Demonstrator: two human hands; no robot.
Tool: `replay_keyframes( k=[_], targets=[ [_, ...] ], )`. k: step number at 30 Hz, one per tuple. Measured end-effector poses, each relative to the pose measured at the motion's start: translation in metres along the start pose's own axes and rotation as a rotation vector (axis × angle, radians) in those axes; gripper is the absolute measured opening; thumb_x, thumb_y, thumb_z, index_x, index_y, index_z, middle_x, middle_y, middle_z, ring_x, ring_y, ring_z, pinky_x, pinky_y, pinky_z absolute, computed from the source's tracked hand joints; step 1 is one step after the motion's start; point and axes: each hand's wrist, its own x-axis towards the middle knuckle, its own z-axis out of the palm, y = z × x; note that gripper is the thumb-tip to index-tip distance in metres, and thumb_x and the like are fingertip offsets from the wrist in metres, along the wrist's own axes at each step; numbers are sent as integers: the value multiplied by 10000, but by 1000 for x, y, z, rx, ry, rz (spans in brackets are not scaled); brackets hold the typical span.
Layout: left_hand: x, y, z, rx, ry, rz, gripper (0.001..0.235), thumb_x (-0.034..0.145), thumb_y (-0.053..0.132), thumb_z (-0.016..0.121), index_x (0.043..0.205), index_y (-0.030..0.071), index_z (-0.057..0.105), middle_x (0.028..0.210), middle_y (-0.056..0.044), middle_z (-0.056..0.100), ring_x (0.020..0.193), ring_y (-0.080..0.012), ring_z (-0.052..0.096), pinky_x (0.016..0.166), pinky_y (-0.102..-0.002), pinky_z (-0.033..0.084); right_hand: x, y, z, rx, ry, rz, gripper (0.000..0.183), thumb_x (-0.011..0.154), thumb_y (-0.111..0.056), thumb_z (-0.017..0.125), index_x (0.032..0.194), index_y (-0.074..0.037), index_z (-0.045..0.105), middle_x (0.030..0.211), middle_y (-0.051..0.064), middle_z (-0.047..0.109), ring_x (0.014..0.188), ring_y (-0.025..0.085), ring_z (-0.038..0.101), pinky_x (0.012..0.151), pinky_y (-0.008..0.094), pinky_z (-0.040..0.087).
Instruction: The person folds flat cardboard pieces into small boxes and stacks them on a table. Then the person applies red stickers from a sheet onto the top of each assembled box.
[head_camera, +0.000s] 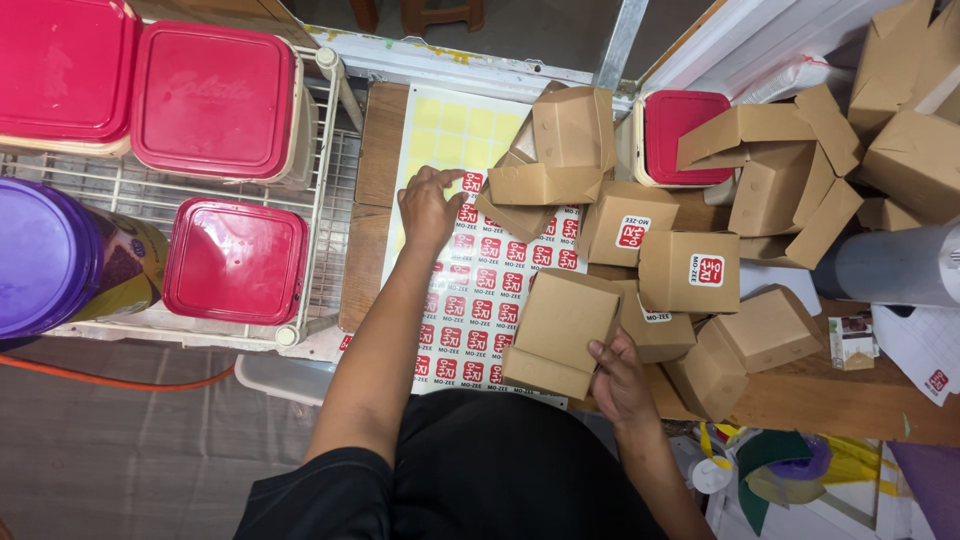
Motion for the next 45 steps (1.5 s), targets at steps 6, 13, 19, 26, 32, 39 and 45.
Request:
replay_keyframes(
  k=[6,13,19,26,32,39,45],
  targets=[
    [-4,0,-3,-6,43,-35,436,805,199,835,1225,173,722,1193,-82,613,1172,-257,567,998,-481,393,6,2,12,-371,-21,-49,570,901,-98,731,1395,45,483,1226,172,703,1138,240,673,1004,389,524],
    [-60,-15,-55,222,138,-248,906,716,260,907,1464,39,445,1372,-219,500,1238,-404,483,935,-565,402,16,-7,68,-858,79,-91,760,801,-183,821,1401,6,394,1202,178,716,1088,213,721,917,372,602],
    [-65,-17,-61,166,-130,-466,778,707,275,896,1366,101,520,1244,-153,668,1211,-307,618,1030,-563,410,56,-27,122,-1345,235,-157,1018,746,-270,903,1489,23,272,1281,268,615,1122,348,657,915,445,543],
    [-88,-49,-64,-348,-288,-155,434,943,179,779,1296,36,571,1225,-209,694,1145,-323,663,988,-452,521,49,6,125,-1811,390,-930,949,662,-285,958,1351,27,384,1144,265,531,1171,397,475,1040,546,334],
    [-102,-52,-63,-920,-396,-385,490,862,26,722,1304,3,511,1184,-158,702,1046,-193,697,865,-330,593,54,30,119,-1770,109,-1116,453,792,-190,926,1064,-94,577,1075,87,594,1118,287,526,954,502,319],
    [-106,-53,-75,-1058,-552,-373,326,933,110,698,1230,-19,661,1058,-110,770,887,-143,732,771,-301,604,67,53,168,-1730,-196,-789,410,883,-193,800,1270,-100,702,1044,67,642,1009,244,594,883,412,430],
    [-99,-45,-87,-1054,-613,-479,369,996,279,630,1176,-36,696,960,-124,772,774,-150,742,668,-292,603,97,47,177,-1673,-210,-864,455,771,-237,836,1201,-124,741,1243,75,697,1148,273,593,979,425,438]
  ],
)
